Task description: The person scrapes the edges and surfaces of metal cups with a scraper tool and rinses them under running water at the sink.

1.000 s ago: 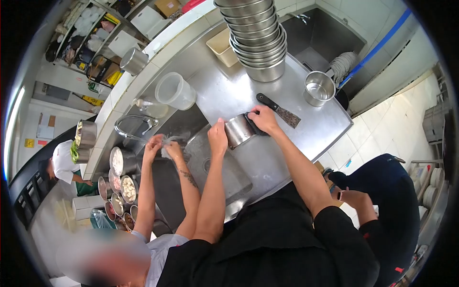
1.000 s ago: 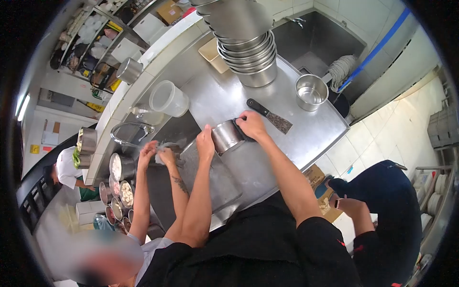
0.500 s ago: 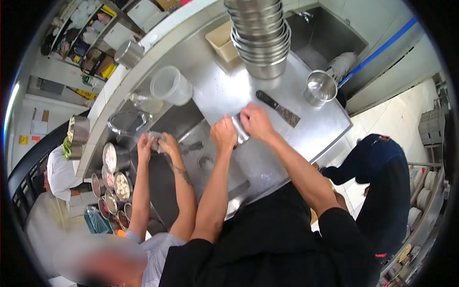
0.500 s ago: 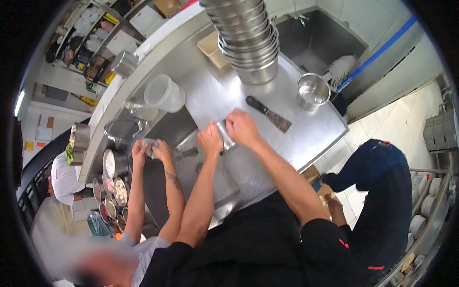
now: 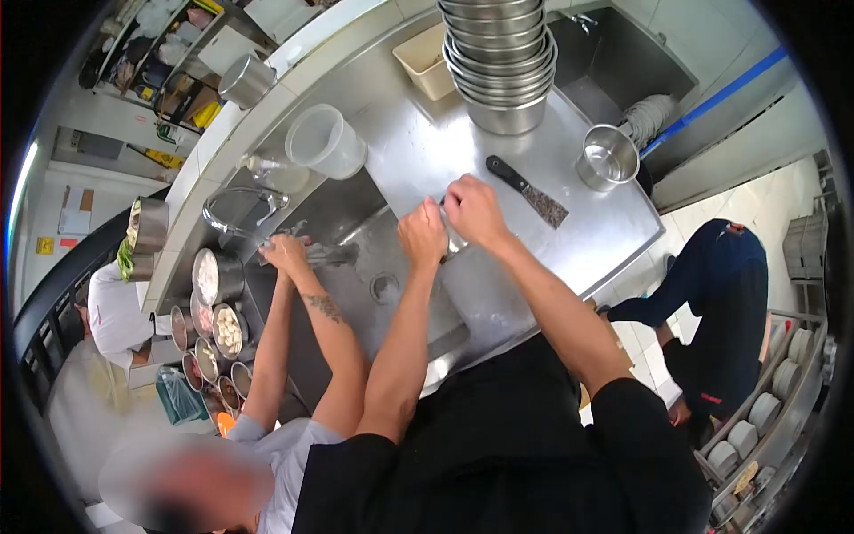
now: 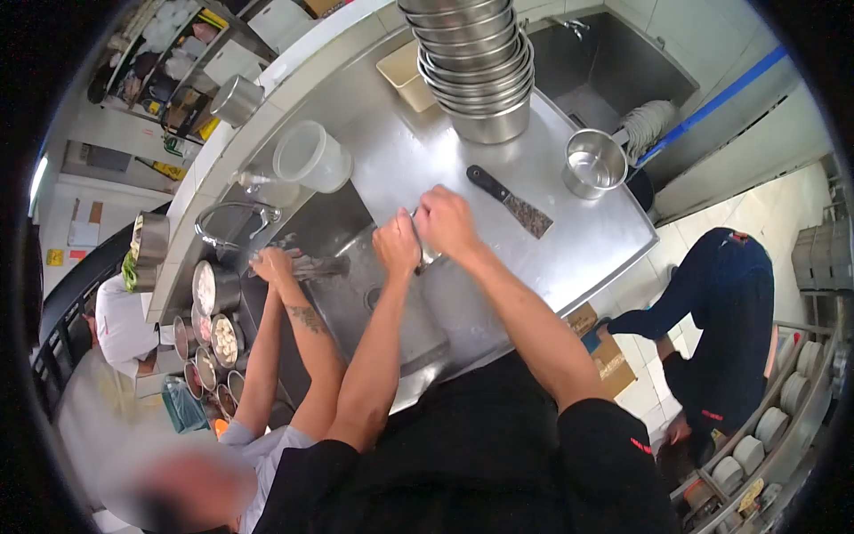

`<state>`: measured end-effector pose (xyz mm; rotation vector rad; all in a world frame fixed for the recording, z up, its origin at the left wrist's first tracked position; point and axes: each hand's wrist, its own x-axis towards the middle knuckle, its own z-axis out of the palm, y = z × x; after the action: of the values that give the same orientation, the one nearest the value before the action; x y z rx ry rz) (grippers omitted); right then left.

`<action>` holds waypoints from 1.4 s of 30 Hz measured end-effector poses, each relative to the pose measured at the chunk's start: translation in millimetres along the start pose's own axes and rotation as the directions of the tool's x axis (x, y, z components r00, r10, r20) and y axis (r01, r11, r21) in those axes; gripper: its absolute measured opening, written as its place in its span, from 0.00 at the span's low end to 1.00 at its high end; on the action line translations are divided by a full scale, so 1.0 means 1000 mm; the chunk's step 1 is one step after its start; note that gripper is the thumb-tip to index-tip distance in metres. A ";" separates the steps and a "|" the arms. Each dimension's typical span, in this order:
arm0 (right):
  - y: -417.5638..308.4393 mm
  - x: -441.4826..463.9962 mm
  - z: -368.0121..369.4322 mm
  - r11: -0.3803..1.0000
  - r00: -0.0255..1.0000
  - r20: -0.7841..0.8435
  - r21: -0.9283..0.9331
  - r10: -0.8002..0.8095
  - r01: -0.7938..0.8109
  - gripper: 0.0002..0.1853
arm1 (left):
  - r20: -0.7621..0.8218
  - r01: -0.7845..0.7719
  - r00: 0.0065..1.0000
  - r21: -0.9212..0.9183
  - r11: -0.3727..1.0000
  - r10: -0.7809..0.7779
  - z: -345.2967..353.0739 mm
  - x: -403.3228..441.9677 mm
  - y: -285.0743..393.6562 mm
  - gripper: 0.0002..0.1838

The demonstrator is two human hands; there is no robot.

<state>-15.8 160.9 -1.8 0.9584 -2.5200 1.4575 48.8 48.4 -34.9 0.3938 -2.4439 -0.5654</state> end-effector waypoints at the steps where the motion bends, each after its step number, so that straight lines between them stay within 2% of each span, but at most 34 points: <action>1: 0.011 0.005 0.000 0.996 0.996 -0.025 0.033 0.087 -0.087 0.07 | 0.017 0.107 0.994 -0.073 0.992 -0.106 -0.005 0.005 0.003 0.24; 2: 0.023 0.016 -0.002 0.984 0.984 -0.054 0.069 0.169 -0.165 0.07 | 0.037 0.204 0.979 -0.147 0.968 -0.200 -0.008 0.017 0.007 0.25; 4: 0.047 0.011 -0.001 0.985 0.987 -0.035 0.075 0.158 -0.155 0.07 | 0.044 0.213 0.977 -0.183 0.960 -0.209 -0.014 0.013 0.005 0.24; 6: 0.056 0.009 -0.005 0.936 0.931 0.146 0.062 0.335 -0.346 0.09 | 0.021 0.209 0.977 -0.327 0.922 -0.214 -0.014 0.007 0.001 0.23; 7: 0.059 0.008 -0.006 0.889 0.898 0.206 0.174 0.388 -0.424 0.09 | 0.020 0.217 0.975 -0.325 0.920 -0.223 -0.013 0.002 -0.003 0.23; 8: 0.062 0.010 -0.006 0.890 0.897 0.217 0.170 0.384 -0.422 0.09 | 0.029 0.253 0.965 -0.378 0.890 -0.262 -0.012 -0.001 -0.007 0.23; 10: 0.061 0.019 -0.008 0.604 0.744 0.291 0.444 0.601 -0.662 0.09 | 0.024 0.293 0.949 -0.430 0.854 -0.313 -0.012 -0.006 -0.013 0.23; 11: 0.062 0.027 -0.012 0.362 0.641 0.397 0.579 0.657 -0.730 0.09 | 0.037 0.318 0.941 -0.439 0.840 -0.337 -0.012 -0.009 -0.014 0.23; 12: 0.067 0.035 -0.009 0.255 0.628 0.433 0.654 0.646 -0.713 0.09 | 0.042 0.340 0.932 -0.449 0.826 -0.361 -0.013 -0.009 -0.015 0.23; 14: 0.039 0.066 -0.019 0.115 0.516 0.564 0.596 0.645 -0.795 0.10 | 0.009 0.337 0.925 -0.484 0.808 -0.380 -0.012 -0.014 -0.022 0.24; 15: 0.017 0.086 -0.020 0.132 0.507 0.618 0.549 0.601 -0.825 0.12 | 0.033 0.345 0.924 -0.504 0.792 -0.382 -0.012 -0.017 -0.025 0.24; 16: -0.008 0.106 -0.014 0.249 0.621 0.565 0.597 0.543 -0.762 0.15 | 0.059 0.353 0.923 -0.526 0.774 -0.381 -0.011 -0.019 -0.027 0.24; 17: -0.016 0.132 0.002 0.403 0.720 0.570 0.597 0.394 -0.693 0.23 | 0.044 0.358 0.917 -0.528 0.770 -0.396 -0.012 -0.020 -0.026 0.24; 18: -0.043 0.162 0.005 0.537 0.726 0.614 0.518 0.309 -0.666 0.28 | 0.052 0.355 0.917 -0.556 0.752 -0.394 -0.015 -0.019 -0.023 0.24; 19: -0.065 0.190 0.015 0.695 0.769 0.606 0.465 0.202 -0.549 0.31 | 0.057 0.349 0.919 -0.584 0.733 -0.391 -0.018 -0.018 -0.020 0.25; 20: -0.090 0.217 0.023 0.894 0.835 0.540 0.317 0.105 -0.317 0.32 | 0.040 0.350 0.914 -0.586 0.731 -0.405 -0.019 -0.016 -0.019 0.25; 21: -0.106 0.241 0.041 0.974 0.867 0.499 0.194 0.006 -0.118 0.30 | 0.063 0.364 0.913 -0.570 0.736 -0.403 -0.021 -0.016 -0.019 0.24; 22: -0.114 0.265 0.064 0.995 0.844 0.531 0.095 -0.074 0.028 0.28 | 0.088 0.379 0.912 -0.553 0.742 -0.401 -0.021 -0.015 -0.019 0.23; 23: -0.119 0.286 0.087 0.984 0.812 0.565 0.003 -0.147 0.176 0.26 | 0.077 0.382 0.909 -0.551 0.742 -0.410 -0.021 -0.015 -0.020 0.23; 24: -0.122 0.304 0.112 0.983 0.807 0.570 0.008 -0.156 0.184 0.26 | 0.059 0.340 0.925 -0.572 0.746 -0.376 -0.019 -0.015 -0.022 0.24; 26: -0.120 0.326 0.159 0.867 0.552 0.834 -0.286 0.015 0.408 0.20 | 0.039 0.299 0.938 -0.590 0.750 -0.344 -0.019 -0.014 -0.025 0.24; 27: -0.112 0.323 0.175 0.883 0.596 0.802 -0.310 0.044 0.352 0.18 | 0.060 0.297 0.943 -0.598 0.744 -0.327 -0.018 -0.015 -0.027 0.24; 28: -0.099 0.321 0.195 0.884 0.593 0.804 -0.308 0.044 0.352 0.18 | 0.074 0.298 0.945 -0.602 0.741 -0.320 -0.018 -0.015 -0.029 0.24; 30: -0.077 0.317 0.228 0.758 0.299 0.923 -0.371 0.241 0.536 0.17 | 0.073 0.275 0.953 -0.615 0.739 -0.293 -0.017 -0.015 -0.032 0.23; 31: -0.075 0.310 0.228 0.759 0.294 0.924 -0.371 0.245 0.535 0.17 | 0.069 0.267 0.955 -0.621 0.737 -0.288 -0.015 -0.015 -0.033 0.23; 33: -0.070 0.293 0.225 0.694 0.418 0.886 -0.429 0.200 0.578 0.12 | 0.057 0.242 0.960 -0.656 0.715 -0.273 -0.013 -0.013 -0.035 0.23; 37: -0.041 0.310 0.259 0.727 0.384 0.900 -0.403 0.205 0.556 0.15 | 0.082 0.237 0.964 -0.695 0.679 -0.252 -0.015 -0.007 -0.034 0.22; 39: -0.040 0.315 0.261 0.703 0.544 0.833 -0.445 0.099 0.554 0.14 | 0.081 0.217 0.971 -0.700 0.681 -0.226 -0.013 -0.004 -0.033 0.21; 40: -0.041 0.315 0.258 0.706 0.551 0.829 -0.450 0.102 0.547 0.14 | 0.080 0.207 0.974 -0.702 0.682 -0.213 -0.013 -0.001 -0.033 0.21; 42: -0.043 0.319 0.249 0.689 0.429 0.892 -0.402 0.144 0.603 0.11 | 0.084 0.226 0.967 -0.712 0.665 -0.239 -0.010 0.001 -0.028 0.21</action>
<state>-189.1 -206.9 9.9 2.1510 -2.8091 -0.3732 58.2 20.7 -40.1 0.3666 -1.9407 -1.5544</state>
